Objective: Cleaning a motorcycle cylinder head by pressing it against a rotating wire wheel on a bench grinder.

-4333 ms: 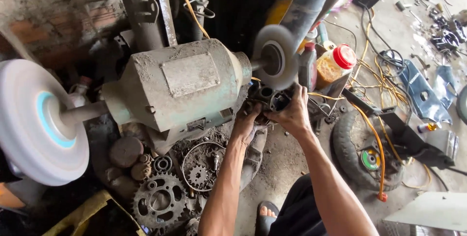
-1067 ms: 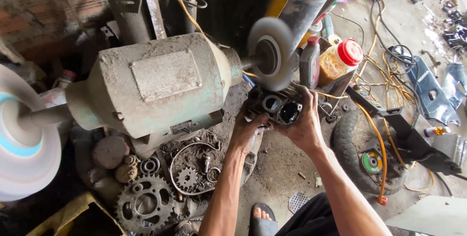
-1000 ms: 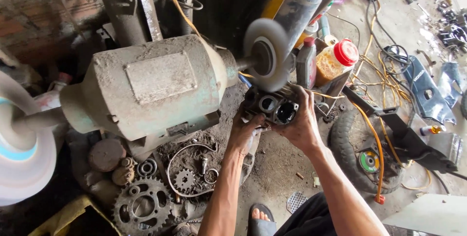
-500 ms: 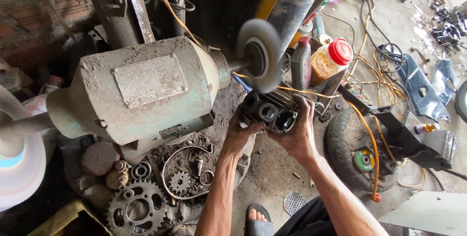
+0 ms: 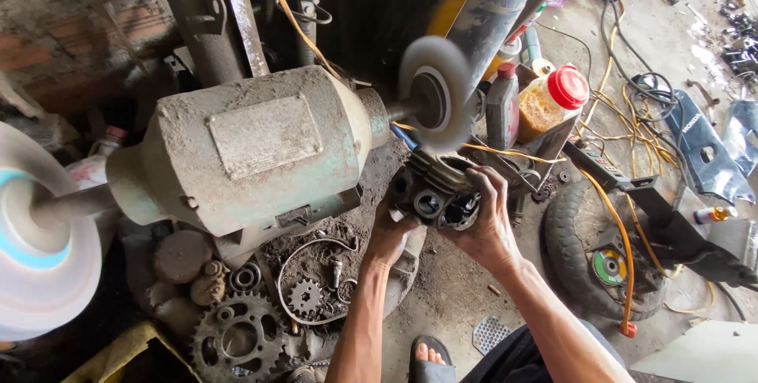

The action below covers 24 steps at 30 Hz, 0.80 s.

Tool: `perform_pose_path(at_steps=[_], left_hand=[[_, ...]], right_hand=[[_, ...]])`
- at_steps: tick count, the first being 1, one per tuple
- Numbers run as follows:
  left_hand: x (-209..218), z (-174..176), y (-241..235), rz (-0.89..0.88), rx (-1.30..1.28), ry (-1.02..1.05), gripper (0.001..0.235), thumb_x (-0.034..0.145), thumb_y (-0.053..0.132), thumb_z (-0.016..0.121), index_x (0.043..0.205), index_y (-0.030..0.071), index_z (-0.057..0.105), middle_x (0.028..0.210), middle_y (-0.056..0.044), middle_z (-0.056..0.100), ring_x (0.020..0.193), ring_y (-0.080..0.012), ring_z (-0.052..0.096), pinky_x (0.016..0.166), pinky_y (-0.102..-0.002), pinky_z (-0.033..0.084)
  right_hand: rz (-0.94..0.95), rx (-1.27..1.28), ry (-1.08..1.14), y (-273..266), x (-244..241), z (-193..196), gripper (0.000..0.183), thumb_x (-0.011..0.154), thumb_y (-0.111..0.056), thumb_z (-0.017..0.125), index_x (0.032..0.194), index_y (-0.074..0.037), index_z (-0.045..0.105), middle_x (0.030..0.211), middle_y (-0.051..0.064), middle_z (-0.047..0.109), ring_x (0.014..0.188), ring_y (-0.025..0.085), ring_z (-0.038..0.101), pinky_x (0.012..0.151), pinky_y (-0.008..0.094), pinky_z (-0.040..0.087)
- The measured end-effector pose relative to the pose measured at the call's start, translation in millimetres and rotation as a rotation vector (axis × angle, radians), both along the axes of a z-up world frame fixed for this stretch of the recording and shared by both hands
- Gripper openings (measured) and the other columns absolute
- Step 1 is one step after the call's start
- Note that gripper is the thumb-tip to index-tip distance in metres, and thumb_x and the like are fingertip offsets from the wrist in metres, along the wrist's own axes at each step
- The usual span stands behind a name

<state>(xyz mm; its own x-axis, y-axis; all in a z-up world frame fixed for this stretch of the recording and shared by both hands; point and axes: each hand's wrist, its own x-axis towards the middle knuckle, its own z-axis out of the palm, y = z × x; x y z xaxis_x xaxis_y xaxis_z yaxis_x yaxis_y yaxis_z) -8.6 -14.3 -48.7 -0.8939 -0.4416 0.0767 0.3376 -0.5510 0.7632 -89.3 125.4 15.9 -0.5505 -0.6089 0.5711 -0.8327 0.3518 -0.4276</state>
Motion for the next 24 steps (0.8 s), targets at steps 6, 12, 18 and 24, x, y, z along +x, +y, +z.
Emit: perform_pose_path(at_steps=[6,12,18,24], left_hand=[[-1.5,-4.8,-13.7,0.059,0.042,-0.096,0.062,0.075,0.022,0.09,0.131,0.011,0.066,0.112,-0.007,0.068,0.107,-0.0167,0.055,0.103,-0.043,0.048],[-12.7,-6.0,-9.4,0.003,0.253,-0.164,0.049,0.077,0.015,0.088,0.12,0.011,0.065,0.1,-0.006,0.063,0.087,-0.0198,0.068,0.077,-0.039,0.065],[-12.5,-13.3,-4.6,0.019,0.282,-0.133,0.062,0.074,0.011,0.09,0.129,0.009,0.063,0.109,-0.012,0.062,0.099,-0.0267,0.065,0.085,-0.051,0.063],[-5.3,8.2,0.1,0.042,0.139,-0.124,0.061,0.075,0.016,0.09,0.13,0.01,0.065,0.109,-0.011,0.062,0.103,-0.0207,0.057,0.093,-0.045,0.06]], right_hand=[[-0.02,-0.04,-0.112,-11.3,-9.7,-10.1,0.122,0.043,-0.004,0.096,0.149,-0.003,0.036,0.126,0.025,0.044,0.113,0.049,0.054,0.09,0.065,0.051],[-0.074,0.012,-0.145,-14.3,-10.4,9.4,0.117,0.046,-0.015,0.098,0.145,-0.004,0.037,0.125,0.024,0.046,0.11,0.05,0.057,0.087,0.065,0.052],[-0.086,0.031,-0.195,-3.5,-13.3,-1.0,0.119,0.043,-0.011,0.097,0.147,-0.009,0.039,0.126,0.02,0.046,0.109,0.048,0.058,0.087,0.063,0.054],[-0.074,0.002,-0.173,0.3,-11.9,1.8,0.119,0.042,-0.01,0.096,0.146,-0.007,0.039,0.126,0.023,0.045,0.108,0.05,0.057,0.087,0.063,0.052]])
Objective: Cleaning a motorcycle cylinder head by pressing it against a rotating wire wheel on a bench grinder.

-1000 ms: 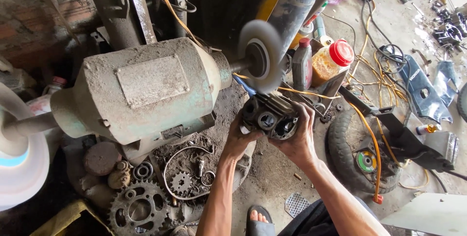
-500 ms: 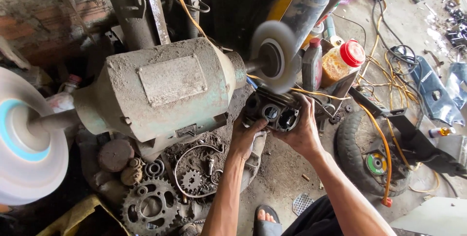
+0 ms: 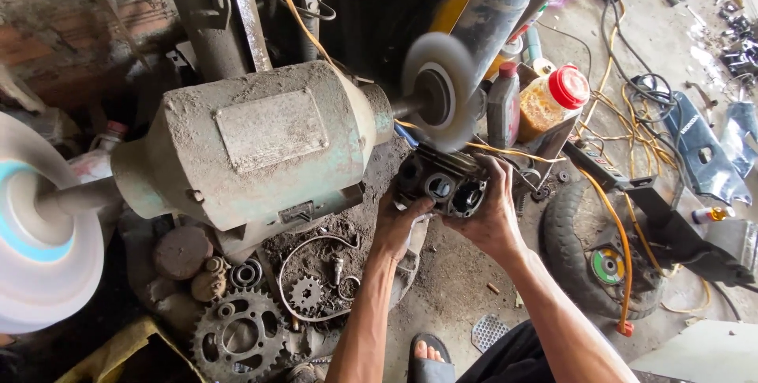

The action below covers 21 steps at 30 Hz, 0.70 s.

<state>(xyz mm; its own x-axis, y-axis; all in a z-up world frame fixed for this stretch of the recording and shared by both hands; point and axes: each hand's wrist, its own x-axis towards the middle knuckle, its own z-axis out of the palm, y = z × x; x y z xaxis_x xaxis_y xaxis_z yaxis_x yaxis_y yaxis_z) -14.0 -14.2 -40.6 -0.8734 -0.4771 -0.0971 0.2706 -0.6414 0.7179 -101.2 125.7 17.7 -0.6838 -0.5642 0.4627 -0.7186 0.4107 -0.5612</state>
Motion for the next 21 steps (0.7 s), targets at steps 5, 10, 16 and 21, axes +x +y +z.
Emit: perform_pose_path(at_steps=[5,10,16,21], left_hand=[[0.4,-6.9,11.7,-0.006,-0.155,0.02,0.061,0.073,0.029,0.092,0.128,0.015,0.068,0.109,-0.006,0.069,0.104,-0.0126,0.055,0.098,-0.04,0.052],[10.6,1.1,3.5,0.01,-0.158,0.112,0.07,0.072,0.027,0.093,0.134,0.011,0.063,0.114,-0.013,0.069,0.109,-0.0189,0.059,0.103,-0.045,0.05],[22.6,-28.7,2.8,0.002,-0.097,0.211,0.072,0.07,0.02,0.093,0.134,0.01,0.061,0.113,-0.008,0.069,0.11,-0.0153,0.06,0.101,-0.041,0.05],[24.8,-38.0,8.3,-0.011,0.085,0.245,0.07,0.074,0.02,0.089,0.136,0.01,0.058,0.115,-0.009,0.067,0.109,-0.017,0.062,0.098,-0.04,0.053]], right_hand=[[0.005,-0.007,0.042,12.8,2.5,2.6,0.12,0.043,-0.015,0.098,0.148,-0.009,0.04,0.129,0.021,0.045,0.113,0.046,0.056,0.091,0.058,0.051],[0.092,-0.005,0.125,10.1,7.7,15.6,0.115,0.046,-0.015,0.097,0.145,-0.004,0.04,0.131,0.023,0.044,0.121,0.047,0.052,0.096,0.059,0.048],[0.256,0.016,0.271,10.9,14.3,15.3,0.104,0.055,-0.017,0.095,0.142,0.002,0.041,0.128,0.027,0.045,0.128,0.052,0.048,0.104,0.065,0.043],[0.512,0.136,0.561,18.7,17.4,27.2,0.069,0.088,-0.04,0.067,0.139,0.003,0.05,0.121,0.027,0.049,0.126,0.056,0.049,0.107,0.074,0.038]])
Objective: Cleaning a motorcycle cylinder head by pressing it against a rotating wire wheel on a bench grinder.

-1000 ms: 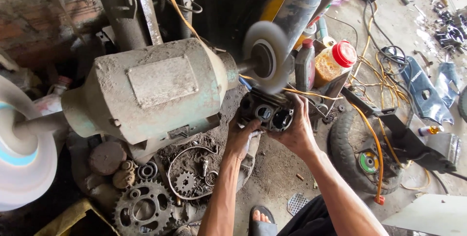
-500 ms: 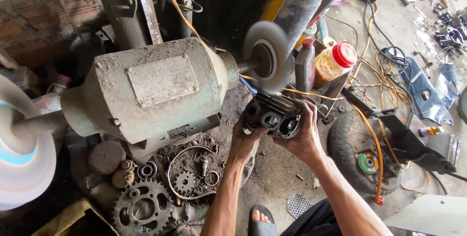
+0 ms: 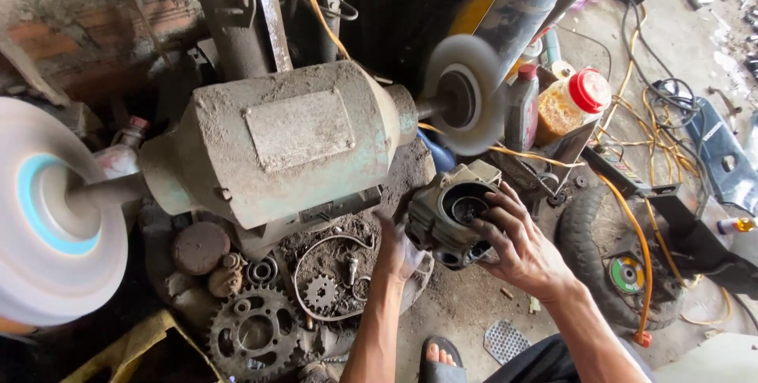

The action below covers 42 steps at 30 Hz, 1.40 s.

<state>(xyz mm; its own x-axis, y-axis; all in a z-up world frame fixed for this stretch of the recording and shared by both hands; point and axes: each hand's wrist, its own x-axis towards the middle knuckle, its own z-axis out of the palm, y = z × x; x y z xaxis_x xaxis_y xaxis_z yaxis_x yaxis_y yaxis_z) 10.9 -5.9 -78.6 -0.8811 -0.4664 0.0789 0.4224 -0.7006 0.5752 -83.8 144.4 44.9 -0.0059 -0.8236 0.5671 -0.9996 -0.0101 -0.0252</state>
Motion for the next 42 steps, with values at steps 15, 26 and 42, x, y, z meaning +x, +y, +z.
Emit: perform_pose_path(at_steps=[15,26,42], left_hand=[[-31.9,49.5,21.7,-0.006,0.285,-0.242,0.1,0.085,0.019,0.08,0.164,0.027,0.019,0.158,-0.023,0.037,0.135,-0.0415,0.048,0.106,-0.055,0.05],[-97.2,-39.9,4.0,0.09,-0.088,-0.29,0.111,0.077,0.014,0.092,0.161,0.026,0.02,0.144,-0.021,0.045,0.121,-0.032,0.056,0.099,-0.054,0.055],[-66.6,39.0,-6.2,0.055,-0.311,-0.221,0.128,0.076,0.029,0.088,0.162,0.009,-0.004,0.145,-0.041,0.038,0.126,-0.0595,0.049,0.104,-0.063,0.05]], right_hand=[[-0.801,-0.459,-1.603,-14.3,-32.0,-30.9,0.043,0.1,-0.022,0.06,0.143,-0.022,0.058,0.125,0.008,0.062,0.094,0.025,0.066,0.081,0.045,0.061],[-0.732,-0.519,-1.324,-87.9,-57.2,-25.2,0.039,0.101,-0.033,0.059,0.138,-0.022,0.063,0.14,0.012,0.061,0.133,0.027,0.052,0.116,0.049,0.037],[-0.745,-0.601,-1.374,-88.8,-46.5,-9.4,0.045,0.094,-0.035,0.056,0.138,-0.028,0.062,0.129,0.011,0.065,0.127,0.029,0.056,0.107,0.053,0.047]])
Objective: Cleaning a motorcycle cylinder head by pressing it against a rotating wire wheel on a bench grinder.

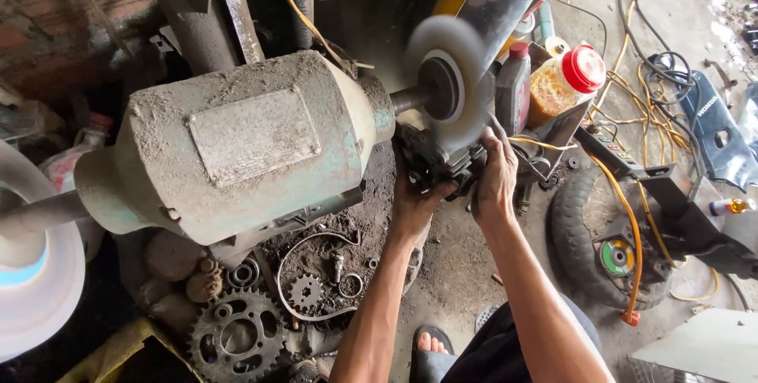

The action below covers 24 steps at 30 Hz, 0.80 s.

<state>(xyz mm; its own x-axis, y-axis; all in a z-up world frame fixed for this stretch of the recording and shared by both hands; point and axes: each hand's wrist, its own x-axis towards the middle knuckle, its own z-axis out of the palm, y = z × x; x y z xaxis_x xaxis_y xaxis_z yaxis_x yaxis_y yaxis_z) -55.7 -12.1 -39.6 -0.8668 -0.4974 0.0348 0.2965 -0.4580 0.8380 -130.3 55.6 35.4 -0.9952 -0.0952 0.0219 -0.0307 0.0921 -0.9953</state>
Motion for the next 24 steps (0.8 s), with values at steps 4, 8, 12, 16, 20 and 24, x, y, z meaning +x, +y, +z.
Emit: perform_pose_path(at_steps=[4,8,12,16,20,24], left_hand=[[-1.7,2.1,11.2,0.006,0.018,0.022,0.133,0.072,0.039,0.09,0.164,0.013,-0.002,0.143,-0.029,0.044,0.129,-0.0417,0.049,0.107,-0.063,0.047],[6.2,13.8,14.4,-0.041,0.069,0.067,0.131,0.074,0.035,0.088,0.163,0.013,-0.006,0.14,-0.032,0.044,0.127,-0.0509,0.05,0.11,-0.068,0.043],[4.4,-4.0,24.1,-0.026,0.001,0.037,0.134,0.073,0.043,0.088,0.164,0.015,-0.006,0.135,-0.024,0.048,0.124,-0.039,0.049,0.109,-0.067,0.042],[17.2,19.7,27.2,-0.049,0.065,0.02,0.123,0.078,0.037,0.085,0.163,0.015,-0.001,0.129,-0.023,0.05,0.119,-0.041,0.053,0.106,-0.067,0.047],[11.1,14.3,18.6,-0.066,0.275,-0.023,0.111,0.082,0.025,0.086,0.164,0.023,0.011,0.125,-0.018,0.053,0.111,-0.0381,0.062,0.089,-0.057,0.061],[10.3,20.5,5.6,-0.063,0.194,-0.038,0.1,0.089,0.02,0.077,0.162,0.014,0.009,0.128,-0.028,0.051,0.115,-0.0459,0.061,0.094,-0.056,0.06]], right_hand=[[-0.004,-0.003,0.033,4.1,9.4,13.5,0.046,0.095,-0.037,0.056,0.14,-0.027,0.061,0.129,0.017,0.063,0.128,0.031,0.055,0.105,0.056,0.049],[-0.018,-0.02,0.087,14.6,12.2,10.4,0.043,0.096,-0.033,0.056,0.137,-0.025,0.064,0.136,0.02,0.061,0.132,0.032,0.053,0.105,0.054,0.049],[-0.025,-0.039,0.076,21.0,15.4,11.9,0.043,0.096,-0.034,0.057,0.137,-0.025,0.064,0.135,0.019,0.061,0.132,0.033,0.054,0.104,0.054,0.05],[-0.024,-0.037,0.062,29.9,8.2,3.6,0.04,0.098,-0.034,0.058,0.136,-0.025,0.064,0.137,0.023,0.058,0.132,0.037,0.053,0.102,0.056,0.051],[-0.034,-0.008,0.007,18.7,7.7,10.5,0.037,0.097,-0.035,0.064,0.133,-0.027,0.067,0.134,0.022,0.061,0.13,0.032,0.056,0.104,0.052,0.05],[-0.031,0.05,0.009,12.8,10.3,17.8,0.037,0.097,-0.035,0.064,0.132,-0.026,0.068,0.133,0.027,0.062,0.131,0.039,0.055,0.107,0.055,0.047]])
